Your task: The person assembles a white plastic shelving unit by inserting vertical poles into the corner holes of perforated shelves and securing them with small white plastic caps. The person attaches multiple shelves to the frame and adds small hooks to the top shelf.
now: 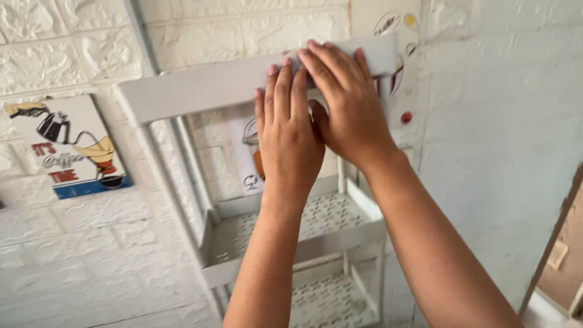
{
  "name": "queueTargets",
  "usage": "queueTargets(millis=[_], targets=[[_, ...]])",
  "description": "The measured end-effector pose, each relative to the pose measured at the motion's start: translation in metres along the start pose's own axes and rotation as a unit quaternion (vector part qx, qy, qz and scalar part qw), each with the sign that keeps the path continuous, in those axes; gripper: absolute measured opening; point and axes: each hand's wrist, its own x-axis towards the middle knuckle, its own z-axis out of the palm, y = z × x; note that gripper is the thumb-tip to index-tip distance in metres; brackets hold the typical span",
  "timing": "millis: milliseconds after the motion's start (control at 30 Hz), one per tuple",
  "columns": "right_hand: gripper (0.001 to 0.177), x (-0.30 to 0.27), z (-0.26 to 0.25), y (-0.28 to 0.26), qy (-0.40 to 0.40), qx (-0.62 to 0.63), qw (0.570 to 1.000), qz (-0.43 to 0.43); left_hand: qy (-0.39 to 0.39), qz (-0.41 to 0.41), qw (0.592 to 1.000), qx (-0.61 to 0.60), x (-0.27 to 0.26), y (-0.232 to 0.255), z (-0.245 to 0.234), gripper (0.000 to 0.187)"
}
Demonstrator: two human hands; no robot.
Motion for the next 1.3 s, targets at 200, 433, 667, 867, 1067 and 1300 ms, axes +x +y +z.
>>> queueTargets(millis=[200, 433, 667, 867, 1067, 1300], targets=[[0.070, -0.005, -0.019, 0.043, -0.006, 0.044, 0.999, -0.009, 0.021, -0.009, 0.999, 0.044, 0.014, 0.025, 0.036, 0.054], [0.068, -0.026, -0.031, 0.087, 0.054, 0.200, 0.978, 0.023, -0.001, 0.008, 0.998, 0.061, 0.032, 0.043, 0.056, 0.055], [0.038, -0.060, -0.017, 0.099, -0.031, 0.384, 0.871, 0.304, -0.068, 0.066, 0.995, 0.026, 0.045, 0.053, 0.049, 0.069], [0.028, -0.064, -0.011, 0.088, -0.054, 0.373, 0.866, 0.328, -0.061, 0.072, 0.994, 0.057, 0.051, 0.053, 0.055, 0.070], [0.027, -0.063, -0.008, 0.088, -0.044, 0.365, 0.870, 0.329, -0.047, 0.084, 0.994, 0.058, 0.050, 0.049, 0.059, 0.067], [0.026, -0.073, 0.001, 0.093, 0.002, 0.434, 0.836, 0.334, -0.046, 0.088, 0.992, 0.080, 0.047, 0.052, 0.063, 0.064]])
